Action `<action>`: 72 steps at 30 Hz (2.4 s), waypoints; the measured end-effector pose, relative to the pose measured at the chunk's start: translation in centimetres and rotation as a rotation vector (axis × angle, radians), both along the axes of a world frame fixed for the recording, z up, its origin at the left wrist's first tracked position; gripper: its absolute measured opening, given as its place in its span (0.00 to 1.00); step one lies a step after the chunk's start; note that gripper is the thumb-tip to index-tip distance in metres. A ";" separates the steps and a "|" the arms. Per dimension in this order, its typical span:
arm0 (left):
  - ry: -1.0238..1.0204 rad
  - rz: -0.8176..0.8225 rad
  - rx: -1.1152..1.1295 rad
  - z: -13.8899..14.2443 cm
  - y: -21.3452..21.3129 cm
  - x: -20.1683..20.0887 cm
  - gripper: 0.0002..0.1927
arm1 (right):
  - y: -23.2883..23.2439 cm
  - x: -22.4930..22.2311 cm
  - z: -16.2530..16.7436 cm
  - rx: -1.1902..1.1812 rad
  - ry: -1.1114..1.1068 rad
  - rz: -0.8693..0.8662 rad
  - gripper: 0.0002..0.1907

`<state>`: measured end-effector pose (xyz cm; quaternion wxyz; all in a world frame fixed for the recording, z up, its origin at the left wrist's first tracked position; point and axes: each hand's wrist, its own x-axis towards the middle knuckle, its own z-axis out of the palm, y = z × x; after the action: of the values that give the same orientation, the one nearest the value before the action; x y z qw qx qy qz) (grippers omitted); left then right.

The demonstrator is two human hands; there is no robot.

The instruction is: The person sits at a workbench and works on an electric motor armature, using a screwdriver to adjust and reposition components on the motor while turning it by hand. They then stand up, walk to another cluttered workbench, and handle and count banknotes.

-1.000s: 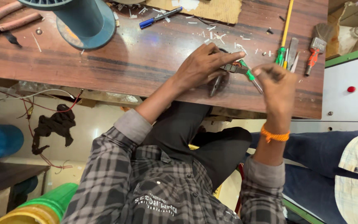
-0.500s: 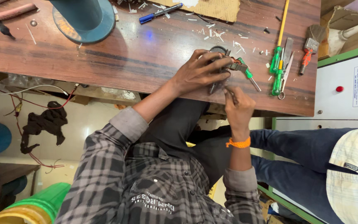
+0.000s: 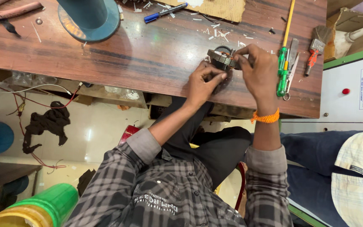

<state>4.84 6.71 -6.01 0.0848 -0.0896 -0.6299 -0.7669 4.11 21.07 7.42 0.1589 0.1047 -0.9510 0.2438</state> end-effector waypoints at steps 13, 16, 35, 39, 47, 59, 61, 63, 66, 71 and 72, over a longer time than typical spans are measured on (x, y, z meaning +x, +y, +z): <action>-0.095 0.208 -0.242 1.9 1.9 0.1 0.07 | 6.8 -2.3 -5.3 -0.338 -0.254 -0.184 0.05; 0.467 0.319 -0.503 4.0 -0.9 0.6 0.13 | 7.6 -0.7 -4.8 -0.472 -0.229 -0.193 0.05; 0.740 0.275 -0.819 4.9 -10.3 -9.8 0.30 | -0.8 7.4 -11.4 0.106 0.213 -0.014 0.05; 0.576 0.444 -1.177 4.3 -17.8 -12.9 0.21 | -3.7 11.0 -11.7 -0.089 0.093 -0.036 0.04; 0.361 0.266 -1.191 1.5 -19.8 -14.5 0.12 | -4.8 16.8 -11.9 -0.337 0.214 -0.210 0.06; 0.339 -0.249 -0.820 6.3 -17.3 -6.5 0.14 | -7.7 15.8 -14.8 -1.155 -0.223 0.003 0.30; 0.444 -0.456 -0.803 6.5 -15.6 -1.9 0.15 | -8.5 15.2 -14.3 -1.073 -0.165 0.052 0.43; 0.521 -0.638 -0.826 6.4 -13.8 1.3 0.15 | -8.5 14.6 -13.7 -1.182 -0.217 0.079 0.43; 0.484 -0.790 -0.827 6.1 -12.0 3.9 0.11 | -7.1 14.5 -13.1 -1.019 -0.189 0.056 0.30; 0.573 -0.964 -0.885 8.4 -12.5 5.1 0.09 | -6.4 17.8 -15.7 -0.579 0.243 0.131 0.13; 0.616 -0.992 -0.878 9.3 -13.4 5.5 0.06 | -6.4 18.8 -16.6 -0.397 0.393 0.129 0.12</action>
<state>10.30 -6.72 3.31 -0.1429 -0.6019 -0.7122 -0.3318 22.95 14.64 -9.17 0.3418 0.1771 -0.8269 0.4099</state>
